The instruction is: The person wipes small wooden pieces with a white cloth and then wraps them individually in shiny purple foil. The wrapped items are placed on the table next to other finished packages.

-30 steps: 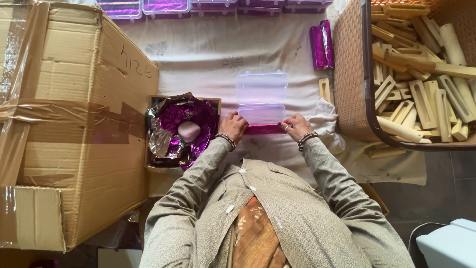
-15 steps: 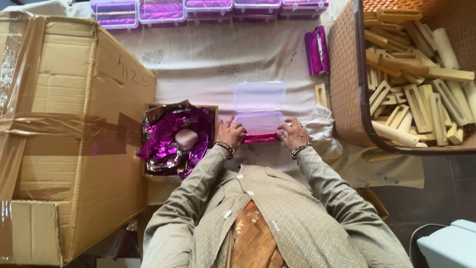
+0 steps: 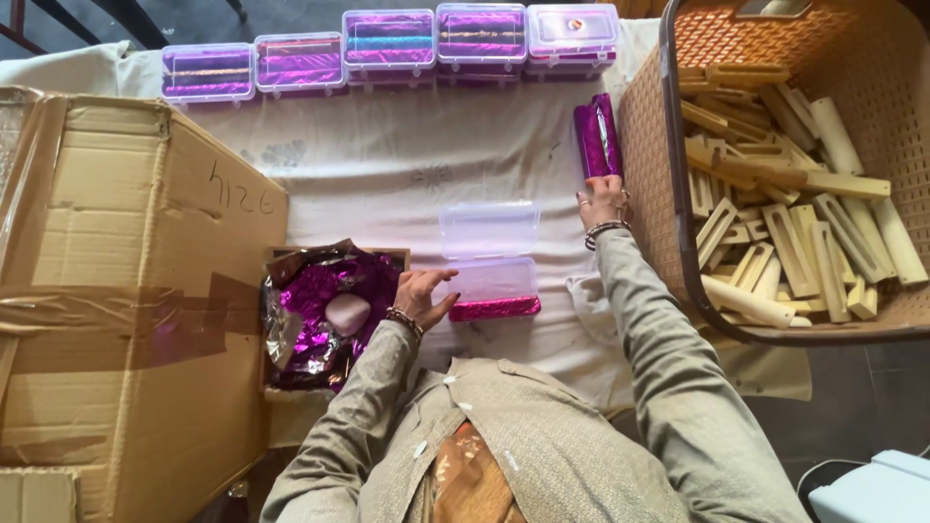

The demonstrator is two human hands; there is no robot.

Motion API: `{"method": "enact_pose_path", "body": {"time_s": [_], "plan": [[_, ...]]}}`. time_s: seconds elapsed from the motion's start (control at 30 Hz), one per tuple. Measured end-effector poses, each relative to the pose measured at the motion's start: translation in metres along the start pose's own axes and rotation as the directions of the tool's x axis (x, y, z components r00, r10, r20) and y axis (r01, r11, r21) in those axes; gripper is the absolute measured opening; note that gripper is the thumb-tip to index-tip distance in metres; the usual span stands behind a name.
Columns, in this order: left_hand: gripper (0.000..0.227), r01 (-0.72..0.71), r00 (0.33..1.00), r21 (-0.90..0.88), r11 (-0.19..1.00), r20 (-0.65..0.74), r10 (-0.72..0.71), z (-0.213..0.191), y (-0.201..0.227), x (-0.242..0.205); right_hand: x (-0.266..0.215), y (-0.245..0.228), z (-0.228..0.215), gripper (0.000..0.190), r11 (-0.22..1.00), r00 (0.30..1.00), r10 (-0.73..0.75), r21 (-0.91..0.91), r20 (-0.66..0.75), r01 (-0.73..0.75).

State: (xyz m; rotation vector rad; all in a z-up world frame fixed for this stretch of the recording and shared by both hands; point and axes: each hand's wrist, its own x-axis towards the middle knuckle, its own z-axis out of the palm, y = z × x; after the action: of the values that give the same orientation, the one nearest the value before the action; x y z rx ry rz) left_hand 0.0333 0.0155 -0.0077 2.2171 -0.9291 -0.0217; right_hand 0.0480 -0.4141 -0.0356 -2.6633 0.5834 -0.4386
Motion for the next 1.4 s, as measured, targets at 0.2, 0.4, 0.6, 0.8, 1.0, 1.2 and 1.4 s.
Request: {"method": "enact_pose_path", "body": {"time_s": [0.2,0.4,0.6,0.8,1.0,1.2,1.4], "plan": [[0.042,0.065,0.998,-0.063,0.996,-0.003,-0.065,-0.003,0.002,0.0,0.032,-0.017,0.006,0.043,0.98,0.99,0.138,-0.142,-0.002,-0.137],[0.042,0.068,0.997,-0.032,0.997,0.038,-0.067,0.008,-0.01,-0.002,0.027,-0.008,0.024,0.04,0.97,0.977,0.195,-0.133,-0.084,-0.204],[0.042,0.083,0.996,-0.031,0.996,0.032,-0.082,0.005,-0.004,0.001,0.01,-0.025,0.003,0.037,0.988,0.988,0.147,-0.036,-0.055,-0.149],[0.041,0.095,0.995,-0.027,0.995,0.04,-0.094,-0.002,0.003,0.003,-0.035,-0.033,-0.01,0.035,0.974,0.988,0.106,0.187,0.11,-0.125],[0.036,0.088,0.995,-0.019,0.996,0.038,-0.087,-0.006,0.007,0.003,-0.044,-0.04,-0.022,0.032,0.931,0.947,0.26,0.213,0.191,-0.298],[0.035,0.094,0.994,0.008,0.996,0.05,-0.095,-0.004,0.007,0.002,-0.047,0.002,0.026,0.031,0.985,0.985,0.168,0.044,0.038,-0.17],[0.033,0.107,0.991,0.023,0.994,0.078,-0.108,-0.005,0.009,0.003,-0.044,-0.044,-0.011,0.048,0.962,0.956,0.274,-0.02,0.101,-0.273]]}}
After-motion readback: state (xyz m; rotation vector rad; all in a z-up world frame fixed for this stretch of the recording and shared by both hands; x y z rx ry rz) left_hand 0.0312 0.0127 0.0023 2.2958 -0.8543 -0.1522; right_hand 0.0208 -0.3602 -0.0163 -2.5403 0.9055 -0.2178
